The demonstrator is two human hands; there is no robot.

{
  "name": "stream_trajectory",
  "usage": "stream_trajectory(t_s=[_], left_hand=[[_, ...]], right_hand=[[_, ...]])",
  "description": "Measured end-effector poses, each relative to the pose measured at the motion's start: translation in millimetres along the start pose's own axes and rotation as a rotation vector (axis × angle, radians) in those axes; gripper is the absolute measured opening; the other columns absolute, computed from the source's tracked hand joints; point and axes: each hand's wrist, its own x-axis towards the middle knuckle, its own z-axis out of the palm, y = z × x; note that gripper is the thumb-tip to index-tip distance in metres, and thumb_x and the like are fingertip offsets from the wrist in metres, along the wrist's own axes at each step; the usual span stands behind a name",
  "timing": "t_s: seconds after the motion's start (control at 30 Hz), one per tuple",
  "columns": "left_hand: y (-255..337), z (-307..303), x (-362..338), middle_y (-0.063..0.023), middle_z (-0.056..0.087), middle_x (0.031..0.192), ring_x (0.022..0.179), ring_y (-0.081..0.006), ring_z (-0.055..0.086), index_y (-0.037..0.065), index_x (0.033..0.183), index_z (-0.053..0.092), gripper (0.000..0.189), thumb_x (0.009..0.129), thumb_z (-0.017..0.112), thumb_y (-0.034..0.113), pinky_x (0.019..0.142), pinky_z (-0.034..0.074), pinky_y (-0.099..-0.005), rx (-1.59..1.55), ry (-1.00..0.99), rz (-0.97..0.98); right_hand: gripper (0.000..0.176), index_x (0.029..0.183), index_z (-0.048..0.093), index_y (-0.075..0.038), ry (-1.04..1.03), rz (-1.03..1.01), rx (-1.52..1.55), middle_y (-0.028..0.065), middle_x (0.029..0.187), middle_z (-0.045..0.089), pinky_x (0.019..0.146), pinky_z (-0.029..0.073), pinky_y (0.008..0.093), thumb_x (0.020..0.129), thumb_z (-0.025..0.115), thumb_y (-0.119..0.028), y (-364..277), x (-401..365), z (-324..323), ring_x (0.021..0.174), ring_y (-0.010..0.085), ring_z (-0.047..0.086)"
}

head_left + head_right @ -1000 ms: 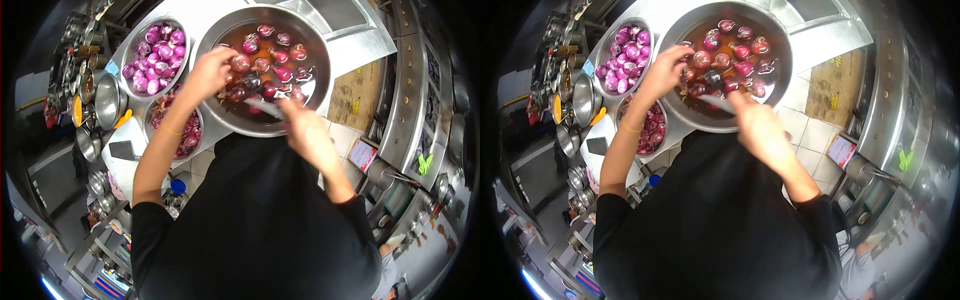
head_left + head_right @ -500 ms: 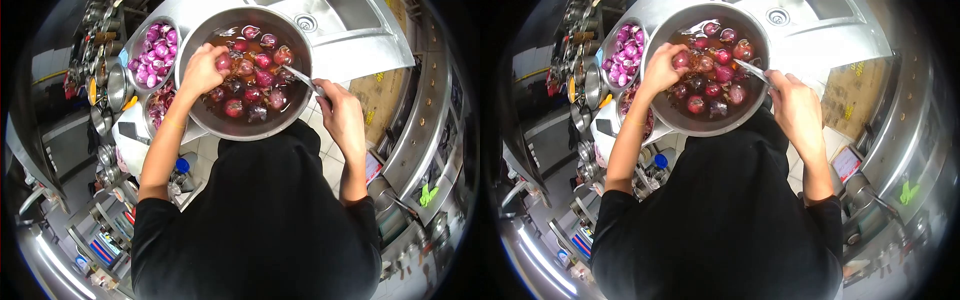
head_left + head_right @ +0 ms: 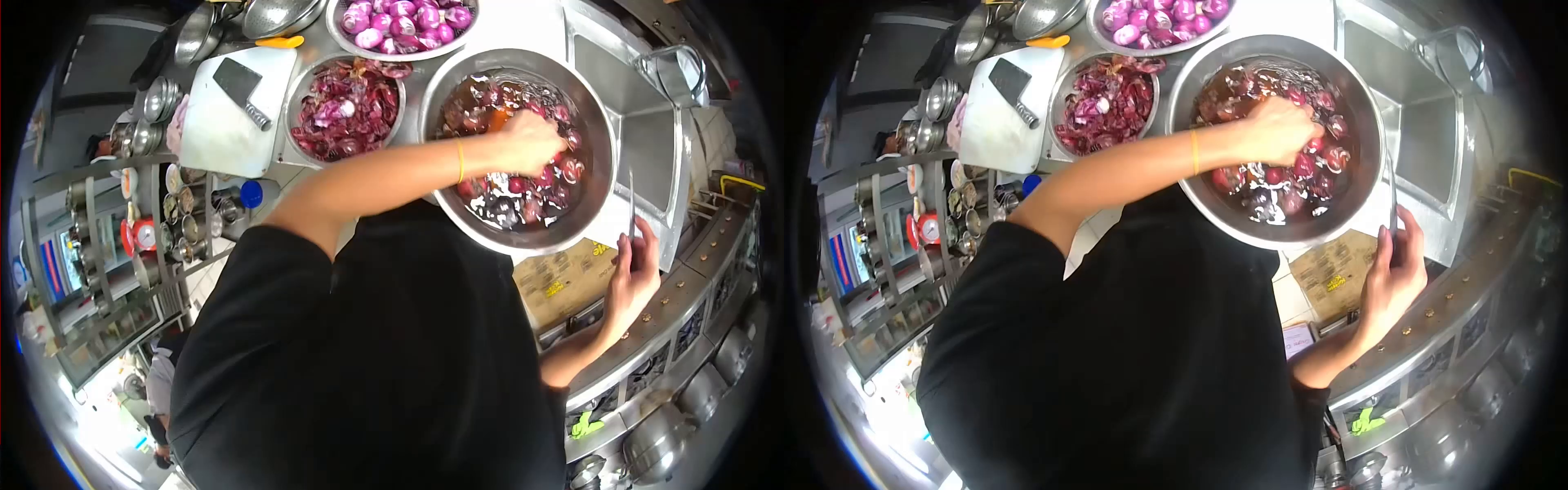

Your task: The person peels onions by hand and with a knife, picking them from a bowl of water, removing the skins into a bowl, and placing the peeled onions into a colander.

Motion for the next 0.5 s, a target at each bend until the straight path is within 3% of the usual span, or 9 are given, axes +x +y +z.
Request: stream_trajectory(t_s=[0.07, 0.17, 0.23, 0.27, 0.3, 0.37, 0.5], left_hand=[[-6, -13, -23, -0.0155, 0.060, 0.090, 0.083, -0.0296, 0.064, 0.008, 0.098, 0.062, 0.034, 0.069, 0.071, 0.023, 0.067, 0.052, -0.0398, -0.272, 0.267, -0.048], [-72, -26, -51, -0.0092, 0.058, 0.093, 0.075, -0.0220, 0.059, 0.008, 0.106, 0.058, 0.033, 0.082, 0.066, 0.030, 0.064, 0.048, -0.0355, -0.761, 0.396, -0.082], [-122, -29, -99, -0.0074, 0.056, 0.095, 0.073, -0.0190, 0.052, 0.008, 0.112, 0.053, 0.032, 0.089, 0.057, 0.028, 0.063, 0.043, -0.0314, -1.653, 0.185, -0.181], [-142, -30, -128, -0.0076, 0.057, 0.092, 0.072, -0.0202, 0.053, 0.008, 0.110, 0.052, 0.028, 0.089, 0.056, 0.026, 0.062, 0.042, -0.0307, -1.899, 0.194, -0.118], [-155, -30, -158, -0.0077, 0.057, 0.090, 0.072, -0.0213, 0.053, 0.009, 0.108, 0.051, 0.024, 0.089, 0.054, 0.023, 0.061, 0.041, -0.0300, -2.145, 0.209, -0.068], [-173, -33, -206, -0.0096, 0.058, 0.092, 0.076, -0.0227, 0.054, 0.008, 0.107, 0.051, 0.024, 0.089, 0.052, 0.024, 0.064, 0.041, -0.0304, -2.256, 0.266, -0.060], [-192, -32, -263, -0.0095, 0.058, 0.095, 0.083, -0.0230, 0.055, 0.010, 0.110, 0.051, 0.026, 0.088, 0.051, 0.023, 0.066, 0.042, -0.0355, -2.399, 0.473, -0.225]], right_hand=[[0.028, 0.115, 0.061, -0.007, 0.064, 0.024, 0.116, 0.0019, 0.070, 0.057, 0.057, 0.041, 0.0217, 0.087, 0.060, -0.005, -18, -9, 13, 0.058, 0.0066, 0.047], [0.026, 0.114, 0.061, -0.007, 0.052, 0.026, 0.039, 0.0021, 0.073, 0.060, 0.058, 0.042, 0.0221, 0.088, 0.059, -0.008, -53, -14, 60, 0.061, 0.0067, 0.048], [0.025, 0.113, 0.061, -0.007, -0.060, -0.033, 0.287, 0.0030, 0.077, 0.061, 0.062, 0.043, 0.0224, 0.088, 0.058, -0.010, -80, -20, 110, 0.067, 0.0082, 0.052], [0.026, 0.113, 0.061, -0.008, -0.102, -0.019, 0.285, 0.0025, 0.078, 0.059, 0.063, 0.042, 0.0222, 0.088, 0.058, -0.011, -97, -27, 138, 0.067, 0.0069, 0.051], [0.026, 0.114, 0.059, -0.008, -0.232, 0.067, 0.484, 0.0008, 0.075, 0.057, 0.064, 0.041, 0.0218, 0.088, 0.058, -0.012, -127, -37, 161, 0.068, 0.0059, 0.050], [0.029, 0.116, 0.057, -0.009, -0.327, 0.028, 0.574, -0.0016, 0.064, 0.050, 0.061, 0.041, 0.0232, 0.087, 0.060, -0.009, -162, -51, 215, 0.061, 0.0083, 0.047], [0.028, 0.115, 0.054, -0.008, -0.400, -0.089, 0.517, 0.0050, 0.062, 0.051, 0.057, 0.043, 0.0285, 0.088, 0.060, -0.007, -226, -61, 274, 0.058, 0.0130, 0.051]])
